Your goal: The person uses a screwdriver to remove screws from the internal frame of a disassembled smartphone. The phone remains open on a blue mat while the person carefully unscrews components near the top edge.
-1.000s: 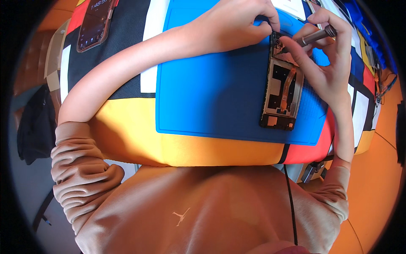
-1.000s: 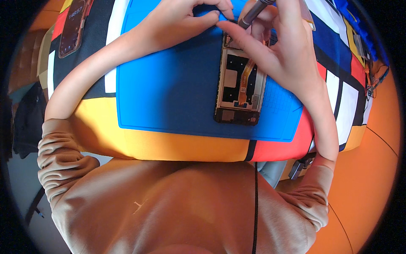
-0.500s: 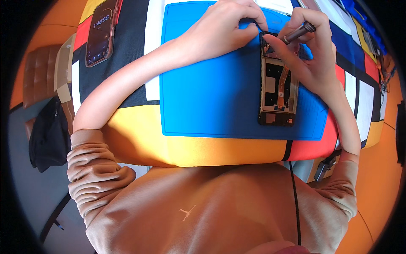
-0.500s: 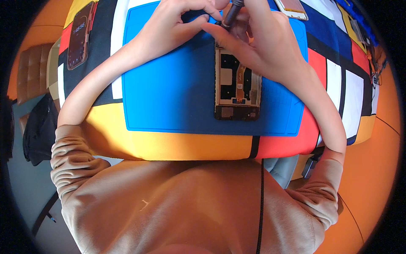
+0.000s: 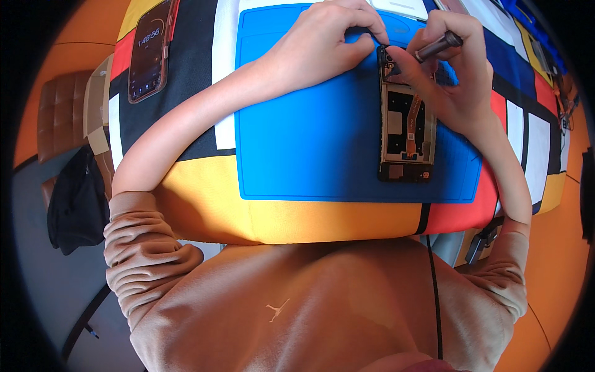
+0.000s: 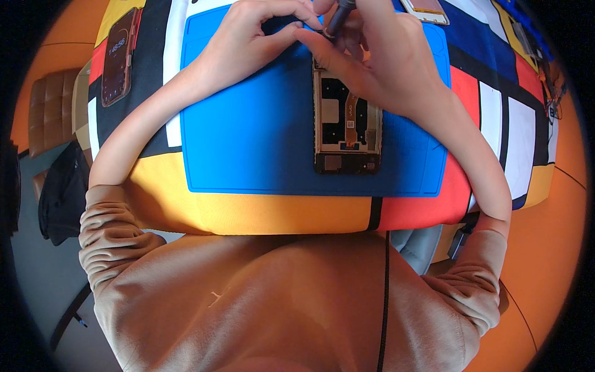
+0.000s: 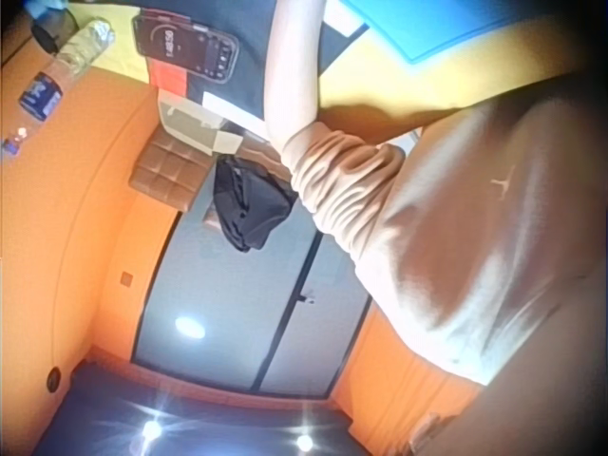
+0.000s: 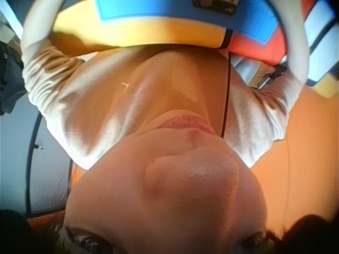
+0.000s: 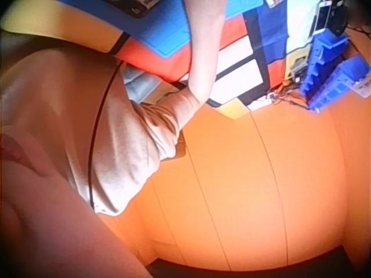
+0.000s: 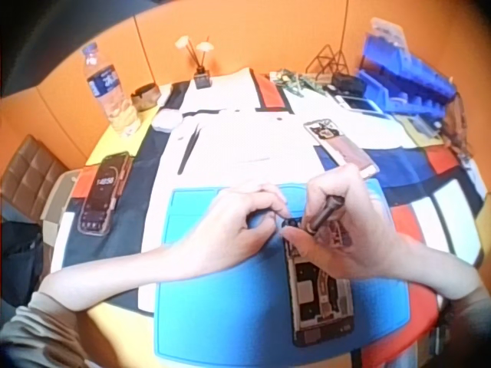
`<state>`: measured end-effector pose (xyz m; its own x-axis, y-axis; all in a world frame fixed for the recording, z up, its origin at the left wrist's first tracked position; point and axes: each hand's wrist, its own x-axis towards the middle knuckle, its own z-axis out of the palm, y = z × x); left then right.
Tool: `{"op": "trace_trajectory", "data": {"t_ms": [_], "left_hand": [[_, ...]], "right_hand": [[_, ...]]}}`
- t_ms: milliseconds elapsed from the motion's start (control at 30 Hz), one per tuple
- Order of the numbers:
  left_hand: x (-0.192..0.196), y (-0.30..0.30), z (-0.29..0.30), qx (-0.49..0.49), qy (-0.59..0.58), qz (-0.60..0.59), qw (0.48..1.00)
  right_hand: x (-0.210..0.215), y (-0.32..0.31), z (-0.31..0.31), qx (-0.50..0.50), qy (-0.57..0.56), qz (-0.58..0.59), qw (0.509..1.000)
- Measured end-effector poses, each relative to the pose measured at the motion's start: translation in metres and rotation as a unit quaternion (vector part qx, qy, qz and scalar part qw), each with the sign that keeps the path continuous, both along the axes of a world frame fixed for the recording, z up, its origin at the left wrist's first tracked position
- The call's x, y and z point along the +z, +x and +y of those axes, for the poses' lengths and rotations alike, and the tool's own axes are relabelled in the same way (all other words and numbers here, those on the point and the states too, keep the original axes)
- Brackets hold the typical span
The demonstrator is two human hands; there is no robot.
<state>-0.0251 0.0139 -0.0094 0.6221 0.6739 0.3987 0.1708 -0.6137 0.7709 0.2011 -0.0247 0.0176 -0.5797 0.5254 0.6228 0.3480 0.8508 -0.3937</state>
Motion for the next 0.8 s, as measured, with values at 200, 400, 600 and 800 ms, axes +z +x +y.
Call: {"op": "trace_trajectory", "data": {"t_ms": [200,400,600,800], "left_hand": [[0.0005,-0.001,0.0006,-0.009,-0.014,-0.011,1.0],[0.0048,0.0005,-0.0014,-0.007,-0.027,-0.005,1.0],[0.0056,-0.0004,-0.0003,-0.013,-0.015,0.0,1.0],[-0.0021,-0.0014,0.0022,-0.012,-0.003,-0.011,1.0]], "right_hand": [[0.0004,0.0021,0.001,-0.001,-0.014,0.009,1.0],[-0.0006,0.0015,0.0004,-0.005,-0.013,-0.016,1.0],[0.0052,0.0019,0.001,-0.005,-0.025,-0.007,1.0],[0.0052,0.0027,0.0002,-0.003,-0.032,-0.001,0.999]]}}
